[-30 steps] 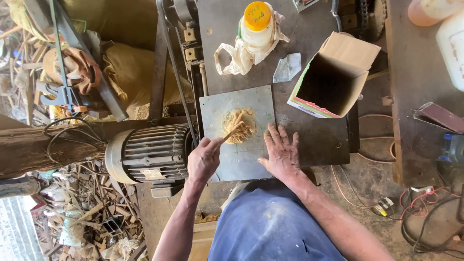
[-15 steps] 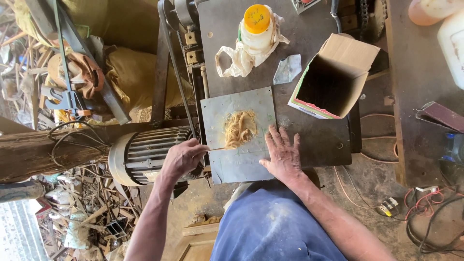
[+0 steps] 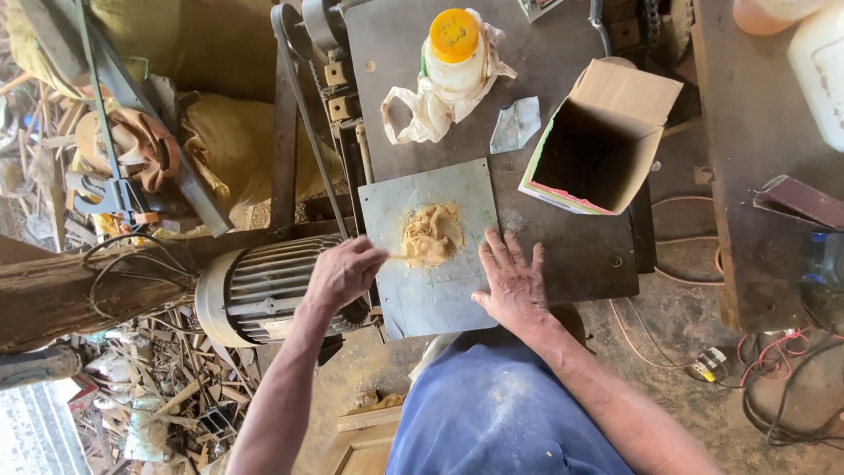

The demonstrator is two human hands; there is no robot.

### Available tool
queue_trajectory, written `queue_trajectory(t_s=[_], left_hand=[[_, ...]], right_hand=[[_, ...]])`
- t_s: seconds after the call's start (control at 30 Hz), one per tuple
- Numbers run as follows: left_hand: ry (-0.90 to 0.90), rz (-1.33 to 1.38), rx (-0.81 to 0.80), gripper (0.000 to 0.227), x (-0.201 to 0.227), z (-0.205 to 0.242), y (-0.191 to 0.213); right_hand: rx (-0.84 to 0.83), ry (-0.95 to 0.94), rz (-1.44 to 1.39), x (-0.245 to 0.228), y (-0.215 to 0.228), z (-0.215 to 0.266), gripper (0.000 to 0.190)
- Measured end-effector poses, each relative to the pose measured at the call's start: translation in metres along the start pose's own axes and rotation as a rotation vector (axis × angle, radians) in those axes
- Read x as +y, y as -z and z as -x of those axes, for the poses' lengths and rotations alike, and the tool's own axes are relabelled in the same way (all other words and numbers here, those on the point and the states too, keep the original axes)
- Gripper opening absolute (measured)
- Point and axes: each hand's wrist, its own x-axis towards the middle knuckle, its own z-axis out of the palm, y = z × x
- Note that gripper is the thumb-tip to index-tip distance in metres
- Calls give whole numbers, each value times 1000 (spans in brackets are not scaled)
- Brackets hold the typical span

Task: Mixing wood filler on a plate and applying it to cracks in a wooden door frame using a small stick

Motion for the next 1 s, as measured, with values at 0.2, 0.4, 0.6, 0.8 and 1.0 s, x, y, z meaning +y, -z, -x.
queue_trajectory(t_s=[0.2,0.4,0.6,0.8,1.0], left_hand=[[125,-125,102,23,16,-8,9],[214,-51,171,21,76,6,-18],[368,-127,232,18,79,10,19],[304,-142,102,19,95,0,-3],[293,-141,105,20,69,23,16]], right_hand=[[-19,4,12,0,3,0,91],[-40,-18,-5,-1,4,0,90],[-31,-10,0,-1,5,1,91],[2,6,4,0,0,2,94],[17,-5,-27,0,-5,3,93]])
